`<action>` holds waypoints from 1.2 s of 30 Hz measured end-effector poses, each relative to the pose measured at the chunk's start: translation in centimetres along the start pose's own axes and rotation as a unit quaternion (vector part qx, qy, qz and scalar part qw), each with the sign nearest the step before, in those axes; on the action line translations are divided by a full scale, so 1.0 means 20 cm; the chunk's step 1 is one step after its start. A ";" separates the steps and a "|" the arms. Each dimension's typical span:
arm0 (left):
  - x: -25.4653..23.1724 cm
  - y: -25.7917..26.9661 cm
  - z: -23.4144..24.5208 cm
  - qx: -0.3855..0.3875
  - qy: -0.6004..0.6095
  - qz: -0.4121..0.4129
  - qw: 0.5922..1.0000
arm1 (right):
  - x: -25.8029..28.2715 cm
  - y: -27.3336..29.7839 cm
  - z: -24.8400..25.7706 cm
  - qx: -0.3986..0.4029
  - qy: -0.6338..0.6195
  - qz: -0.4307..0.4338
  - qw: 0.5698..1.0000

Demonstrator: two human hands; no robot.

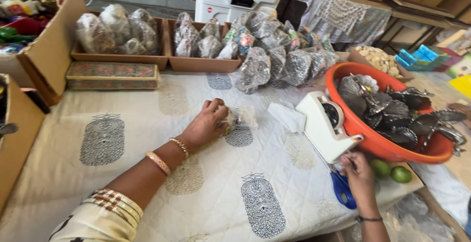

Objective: The recorder is wrapping silver-colored metal items in plastic wrap and bubble wrap at a packing station.

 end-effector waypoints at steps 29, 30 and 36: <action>0.07 0.01 -0.03 -0.051 0.040 -0.081 0.995 | 0.69 -0.08 -1.51 0.337 0.050 0.148 0.929; 0.08 0.00 -0.03 -0.051 0.039 -0.080 0.995 | 0.69 -0.08 -1.52 0.338 0.049 0.148 0.928; 0.09 -0.01 -0.07 -0.055 0.043 -0.084 0.994 | 0.71 -0.05 -1.50 0.310 0.089 0.187 0.928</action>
Point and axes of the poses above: each hand's wrist, its own y-axis away from the middle knuckle, its own z-axis out of the back of the hand, x = y × z, the point moved 1 cm from there along -y, towards the middle knuckle, and after that the axes turned 9 degrees about -x, right-handed, at the moved point
